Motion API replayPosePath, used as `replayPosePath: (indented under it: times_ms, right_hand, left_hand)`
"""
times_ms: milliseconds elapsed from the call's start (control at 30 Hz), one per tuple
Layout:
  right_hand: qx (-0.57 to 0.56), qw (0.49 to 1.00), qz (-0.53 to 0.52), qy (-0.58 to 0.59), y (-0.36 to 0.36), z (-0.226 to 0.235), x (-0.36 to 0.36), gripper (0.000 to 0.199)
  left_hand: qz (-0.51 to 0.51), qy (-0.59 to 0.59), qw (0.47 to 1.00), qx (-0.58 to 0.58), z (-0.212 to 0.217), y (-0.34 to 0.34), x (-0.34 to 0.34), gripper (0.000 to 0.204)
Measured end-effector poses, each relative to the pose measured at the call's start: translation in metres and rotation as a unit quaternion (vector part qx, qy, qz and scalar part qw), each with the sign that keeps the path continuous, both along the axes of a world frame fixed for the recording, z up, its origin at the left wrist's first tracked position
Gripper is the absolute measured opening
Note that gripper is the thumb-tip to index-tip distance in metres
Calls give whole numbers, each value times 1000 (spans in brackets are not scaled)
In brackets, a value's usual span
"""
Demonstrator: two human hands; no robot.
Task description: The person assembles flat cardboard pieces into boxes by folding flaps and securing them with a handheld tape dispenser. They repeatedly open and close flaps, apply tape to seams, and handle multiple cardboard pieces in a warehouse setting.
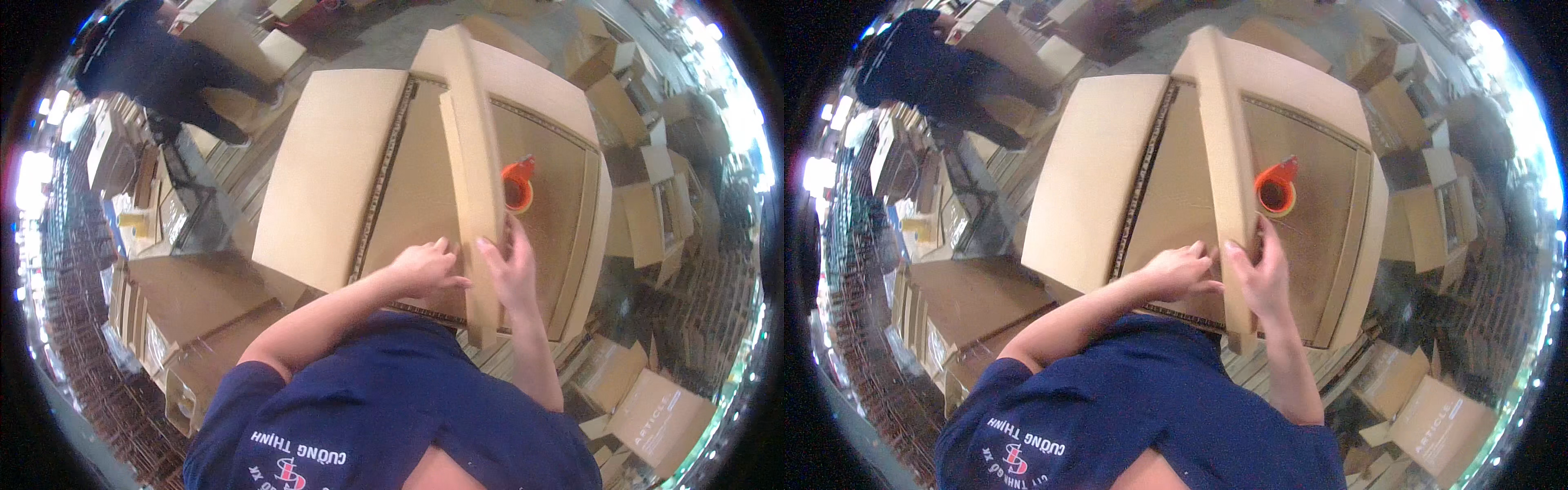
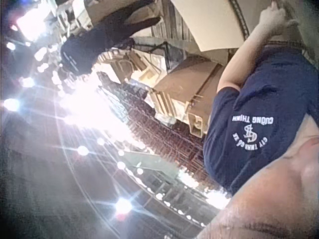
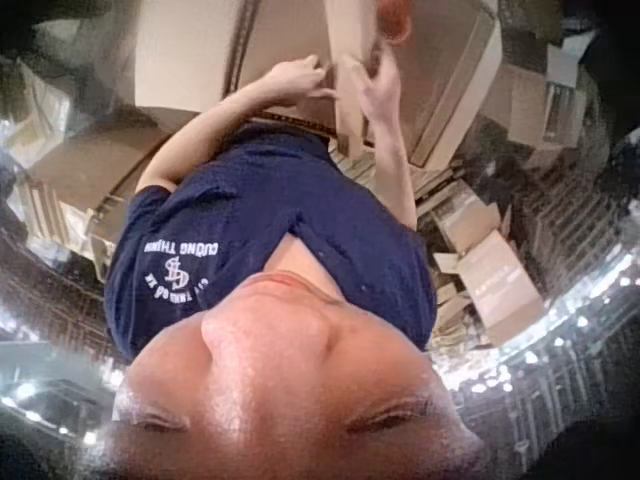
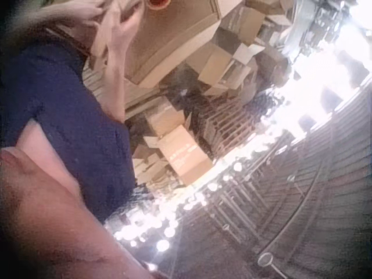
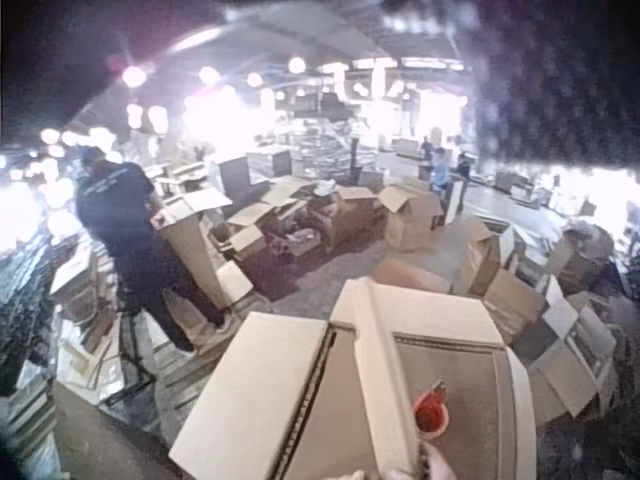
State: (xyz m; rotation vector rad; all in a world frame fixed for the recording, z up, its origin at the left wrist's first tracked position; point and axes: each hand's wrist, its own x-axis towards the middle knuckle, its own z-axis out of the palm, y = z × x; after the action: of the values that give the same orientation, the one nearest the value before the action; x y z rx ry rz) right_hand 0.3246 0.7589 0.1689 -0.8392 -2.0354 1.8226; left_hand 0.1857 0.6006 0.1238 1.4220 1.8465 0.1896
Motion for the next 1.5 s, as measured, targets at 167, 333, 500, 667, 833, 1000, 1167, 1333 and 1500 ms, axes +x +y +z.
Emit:
replayPosePath:
  times_ms: [167,333,500,667,833,1000,1167,1333,1500]
  right_hand:
    - [-14,999,47,-9,-45,-40,-52,63]
    - [101,994,11,-35,-80,-65,-78,76]
    - [223,956,-59,-179,-107,-23,-90,86]
    - [215,932,-127,-263,-172,10,-65,83]
    - [213,915,-151,-308,-246,6,-27,82]
    - [247,884,-174,-358,-297,-4,-14,83]
    - [228,886,-172,-364,-299,9,-23,82]
    - [249,882,-171,-362,-298,2,-30,80]
    - [263,872,-158,-381,-288,7,-30,79]
  left_hand:
    - [441,6,889,124,-11,-118,-112,62]
    - [457,-136,854,-207,-114,-193,-197,134]
    - [405,-560,700,-182,-186,-153,-137,132]
    - [-39,-528,839,-125,-174,-178,-117,131]
    - [-352,-347,869,-11,-104,-141,-167,49]
    - [-241,-103,826,500,1,-32,-217,44]
    - [-405,-37,869,282,-20,26,-223,59]
    - [-388,-53,877,280,-21,31,-223,66]
    - [-393,-3,877,276,-22,39,-221,60]
